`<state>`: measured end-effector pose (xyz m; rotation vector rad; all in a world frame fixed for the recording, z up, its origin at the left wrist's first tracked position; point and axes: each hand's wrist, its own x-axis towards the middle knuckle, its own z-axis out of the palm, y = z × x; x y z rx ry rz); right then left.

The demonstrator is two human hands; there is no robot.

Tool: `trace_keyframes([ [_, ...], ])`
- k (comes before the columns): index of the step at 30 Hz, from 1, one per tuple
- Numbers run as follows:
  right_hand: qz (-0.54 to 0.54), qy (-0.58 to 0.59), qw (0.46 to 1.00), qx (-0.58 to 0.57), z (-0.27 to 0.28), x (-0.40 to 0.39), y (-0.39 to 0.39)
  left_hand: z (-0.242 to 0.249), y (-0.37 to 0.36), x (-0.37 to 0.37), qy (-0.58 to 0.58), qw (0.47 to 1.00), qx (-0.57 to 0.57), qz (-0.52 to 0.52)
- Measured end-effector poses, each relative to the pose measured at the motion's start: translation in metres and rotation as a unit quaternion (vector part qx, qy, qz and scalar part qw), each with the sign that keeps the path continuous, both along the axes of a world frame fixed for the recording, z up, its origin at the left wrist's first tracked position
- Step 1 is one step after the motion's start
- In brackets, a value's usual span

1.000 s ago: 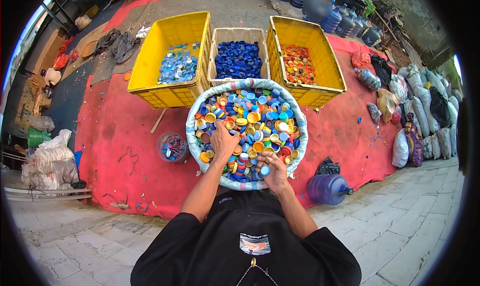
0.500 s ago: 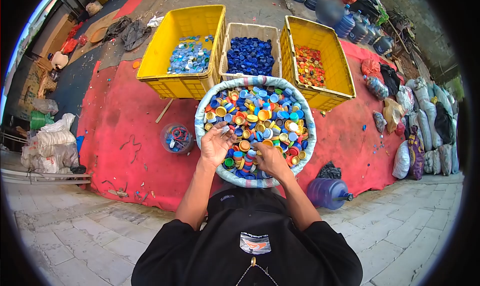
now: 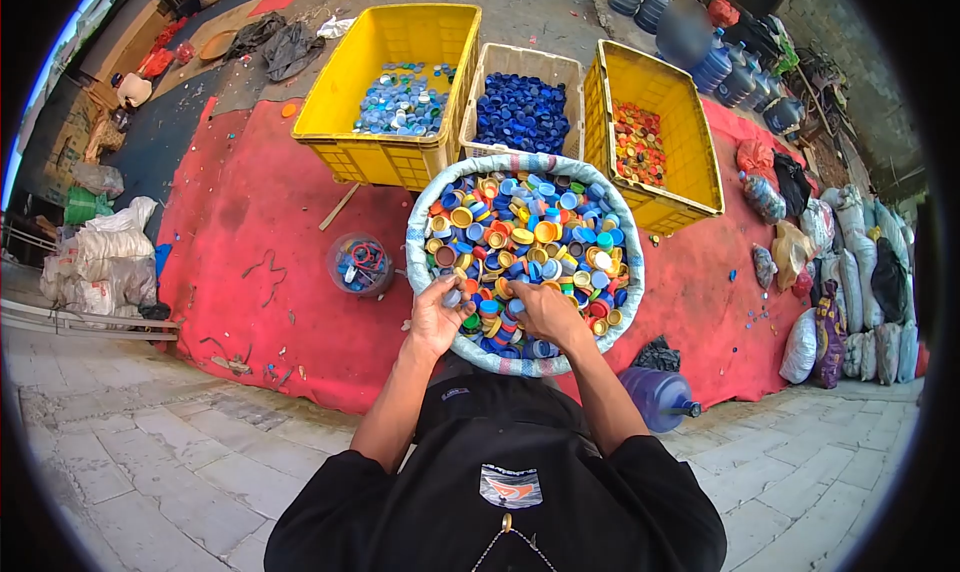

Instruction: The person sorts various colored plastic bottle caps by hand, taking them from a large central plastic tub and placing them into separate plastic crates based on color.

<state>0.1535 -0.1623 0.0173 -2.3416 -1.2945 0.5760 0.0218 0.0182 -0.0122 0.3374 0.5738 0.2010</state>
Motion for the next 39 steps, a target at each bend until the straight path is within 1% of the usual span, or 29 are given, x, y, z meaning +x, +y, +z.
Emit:
trace_keyframes([
  [1, -0.001, 0.004, 1.000, -0.021, 0.002, 0.000, 0.001, -0.002, -0.002, -0.002, 0.006, 1.000, 0.001, -0.003],
  [4, 0.020, -0.026, 0.998, 0.059, -0.006, -0.002, -0.002, 0.001, -0.007, -0.001, 0.018, 1.000, 0.017, -0.002],
  [7, 0.000, -0.019, 0.998, 0.068, -0.007, -0.006, -0.006, 0.004, -0.011, 0.001, 0.022, 0.999, 0.041, -0.007],
  [10, -0.010, -0.004, 0.998, 0.066, 0.001, -0.007, -0.009, 0.003, -0.012, 0.003, 0.019, 0.999, 0.048, -0.015],
  [13, 0.013, -0.007, 1.000, 0.011, 0.001, -0.004, -0.010, 0.002, -0.015, 0.008, 0.012, 0.998, 0.054, -0.031],
  [16, 0.029, -0.014, 0.999, 0.016, -0.007, -0.003, -0.007, -0.001, -0.018, 0.012, 0.011, 0.998, 0.055, -0.037],
  [19, 0.008, -0.022, 0.999, 0.038, -0.006, -0.009, -0.009, 0.000, -0.020, 0.012, 0.018, 0.997, 0.058, -0.038],
  [22, -0.034, 0.022, 0.994, 0.103, -0.007, -0.012, -0.013, -0.001, -0.022, 0.010, 0.029, 0.997, 0.064, -0.039],
  [25, -0.074, 0.077, 0.970, 0.221, -0.014, -0.011, -0.016, 0.002, -0.023, 0.011, 0.043, 0.996, 0.071, -0.043],
  [28, -0.105, 0.147, 0.960, 0.214, -0.014, -0.008, -0.019, -0.002, -0.022, 0.012, 0.043, 0.995, 0.077, -0.046],
  [31, -0.071, 0.084, 0.975, 0.193, -0.011, -0.010, -0.020, -0.006, -0.025, 0.013, 0.041, 0.994, 0.087, -0.048],
  [34, -0.070, 0.045, 0.993, 0.086, -0.003, -0.014, -0.018, -0.005, -0.026, 0.014, 0.042, 0.993, 0.097, -0.052],
  [39, -0.038, 0.016, 0.999, 0.021, -0.003, -0.010, -0.010, -0.009, -0.026, 0.013, 0.055, 0.992, 0.104, -0.049],
])
